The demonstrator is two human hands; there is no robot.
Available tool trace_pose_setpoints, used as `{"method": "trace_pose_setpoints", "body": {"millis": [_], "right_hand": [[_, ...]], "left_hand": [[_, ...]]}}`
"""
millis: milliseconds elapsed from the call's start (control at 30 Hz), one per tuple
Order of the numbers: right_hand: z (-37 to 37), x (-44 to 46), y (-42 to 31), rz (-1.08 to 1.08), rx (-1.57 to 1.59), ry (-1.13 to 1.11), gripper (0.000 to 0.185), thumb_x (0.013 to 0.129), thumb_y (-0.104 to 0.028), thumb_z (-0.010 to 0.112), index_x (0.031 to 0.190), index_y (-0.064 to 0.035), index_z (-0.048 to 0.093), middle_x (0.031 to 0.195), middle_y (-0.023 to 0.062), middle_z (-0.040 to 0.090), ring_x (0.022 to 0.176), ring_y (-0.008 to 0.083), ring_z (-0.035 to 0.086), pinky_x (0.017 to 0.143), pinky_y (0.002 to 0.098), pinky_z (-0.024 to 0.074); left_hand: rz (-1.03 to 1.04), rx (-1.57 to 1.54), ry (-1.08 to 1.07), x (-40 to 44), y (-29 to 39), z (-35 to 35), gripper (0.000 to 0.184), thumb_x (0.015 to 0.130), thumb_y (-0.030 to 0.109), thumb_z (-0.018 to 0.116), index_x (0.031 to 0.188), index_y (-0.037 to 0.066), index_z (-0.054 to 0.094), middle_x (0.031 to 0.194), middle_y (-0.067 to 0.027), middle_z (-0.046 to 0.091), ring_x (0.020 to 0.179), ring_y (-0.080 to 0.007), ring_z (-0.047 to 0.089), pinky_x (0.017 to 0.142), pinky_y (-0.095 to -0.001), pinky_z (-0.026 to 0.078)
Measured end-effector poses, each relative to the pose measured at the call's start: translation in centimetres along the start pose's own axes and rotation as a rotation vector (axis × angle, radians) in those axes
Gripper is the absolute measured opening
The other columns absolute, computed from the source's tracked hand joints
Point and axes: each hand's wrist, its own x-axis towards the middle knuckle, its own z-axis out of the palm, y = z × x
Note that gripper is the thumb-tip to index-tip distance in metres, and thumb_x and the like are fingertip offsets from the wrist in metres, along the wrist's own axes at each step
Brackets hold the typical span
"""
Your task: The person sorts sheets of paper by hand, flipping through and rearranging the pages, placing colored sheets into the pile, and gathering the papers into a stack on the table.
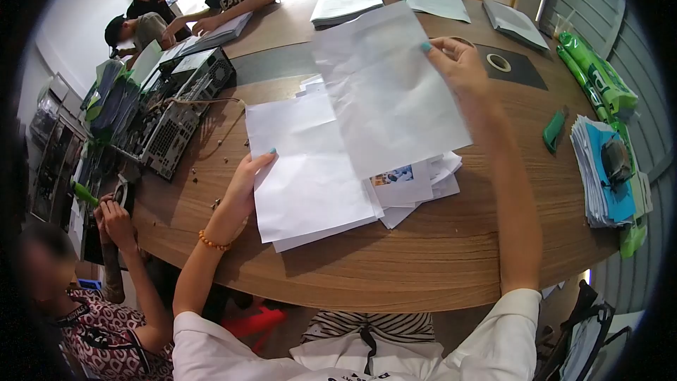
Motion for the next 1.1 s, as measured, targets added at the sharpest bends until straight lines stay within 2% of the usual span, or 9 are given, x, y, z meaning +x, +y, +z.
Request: {"method": "trace_pose_setpoints", "body": {"millis": [300, 367, 500, 567, 600, 733, 800, 933, 1100], "right_hand": [[6.7, -2.4, 3.0, 0.057, -0.306, -0.151, 0.021, 0.078, -0.016, 0.051, 0.086, 0.0028, 0.054, 0.064, 0.0053, 0.056, 0.057, 0.0085, 0.050, 0.051, 0.0213, 0.0385], [7.9, -3.4, 3.1, 0.009, -0.381, -0.197, 0.021, 0.077, -0.016, 0.051, 0.086, 0.0032, 0.053, 0.063, 0.0067, 0.056, 0.057, 0.0103, 0.051, 0.052, 0.0230, 0.0390], [9.5, -4.8, 2.8, 0.050, -0.346, -0.276, 0.023, 0.077, -0.015, 0.050, 0.089, 0.0044, 0.048, 0.064, 0.0131, 0.056, 0.059, 0.0165, 0.055, 0.054, 0.0275, 0.0415], [9.5, -5.2, 2.2, 0.062, -0.464, -0.370, 0.023, 0.077, -0.015, 0.050, 0.088, 0.0047, 0.048, 0.066, 0.0144, 0.057, 0.054, 0.0180, 0.055, 0.052, 0.0289, 0.0431], [9.1, -4.8, 1.5, 0.159, -0.423, -0.441, 0.020, 0.081, -0.015, 0.047, 0.088, 0.0042, 0.047, 0.058, 0.0039, 0.051, 0.046, 0.0071, 0.044, 0.041, 0.0217, 0.0376], [3.8, -1.2, 3.2, -0.008, -0.487, -0.197, 0.019, 0.080, -0.015, 0.047, 0.083, 0.0043, 0.050, 0.059, 0.0057, 0.053, 0.046, 0.0072, 0.045, 0.042, 0.0206, 0.0391], [1.6, -0.7, 3.0, -0.037, -0.818, -0.043, 0.022, 0.078, -0.017, 0.049, 0.073, 0.0041, 0.054, 0.059, 0.0072, 0.054, 0.047, 0.0086, 0.046, 0.043, 0.0214, 0.0381], [0.4, -1.1, 3.2, 0.170, -0.817, -0.223, 0.025, 0.071, -0.020, 0.059, 0.061, 0.0027, 0.056, 0.056, 0.0067, 0.053, 0.050, 0.0095, 0.046, 0.046, 0.0223, 0.0354], [0.6, -1.3, 3.6, 0.066, -0.757, -0.202, 0.020, 0.067, -0.015, 0.061, 0.061, 0.0035, 0.056, 0.053, 0.0056, 0.052, 0.050, 0.0088, 0.045, 0.045, 0.0226, 0.0344]], "left_hand": [[0.025, -0.048, -0.019, 0.3, -0.1, -0.4, 0.031, 0.078, 0.020, 0.049, 0.101, 0.000, 0.043, 0.092, -0.0082, 0.053, 0.080, -0.0142, 0.053, 0.069, -0.0263, 0.043], [-0.024, -0.364, -0.049, -0.4, 0.8, 0.9, 0.031, 0.078, 0.022, 0.050, 0.101, 0.001, 0.044, 0.092, -0.0074, 0.053, 0.081, -0.0132, 0.052, 0.071, -0.0260, 0.043], [-0.017, -0.260, -0.040, -0.4, 0.5, 0.6, 0.032, 0.078, 0.021, 0.051, 0.101, 0.000, 0.044, 0.091, -0.0076, 0.053, 0.079, -0.0132, 0.053, 0.069, -0.0259, 0.044], [0.009, 0.002, 0.012, 0.4, -0.6, -0.4, 0.032, 0.077, 0.018, 0.051, 0.100, -0.001, 0.043, 0.089, -0.0086, 0.053, 0.075, -0.0137, 0.054, 0.066, -0.0258, 0.045], [0.004, 0.004, 0.000, 0.5, -0.6, -0.5, 0.032, 0.077, 0.018, 0.051, 0.100, -0.001, 0.043, 0.089, -0.0086, 0.053, 0.075, -0.0137, 0.054, 0.066, -0.0258, 0.045], [0.017, 0.020, 0.031, 0.4, -0.7, -0.3, 0.030, 0.076, 0.015, 0.050, 0.099, -0.003, 0.042, 0.088, -0.0099, 0.053, 0.073, -0.0142, 0.054, 0.063, -0.0257, 0.045], [0.026, 0.013, 0.039, 0.6, -0.8, -0.4, 0.029, 0.076, 0.014, 0.050, 0.098, -0.004, 0.043, 0.088, -0.0097, 0.053, 0.073, -0.0140, 0.054, 0.063, -0.0258, 0.045], [0.033, -0.005, 0.008, 0.4, -0.5, -0.2, 0.028, 0.076, 0.013, 0.049, 0.098, -0.004, 0.044, 0.088, -0.0096, 0.054, 0.074, -0.0140, 0.054, 0.064, -0.0259, 0.045], [0.027, 0.012, 0.025, 0.5, -0.6, -0.4, 0.027, 0.077, 0.013, 0.049, 0.098, -0.003, 0.044, 0.089, -0.0099, 0.054, 0.075, -0.0142, 0.054, 0.065, -0.0259, 0.045]]}}
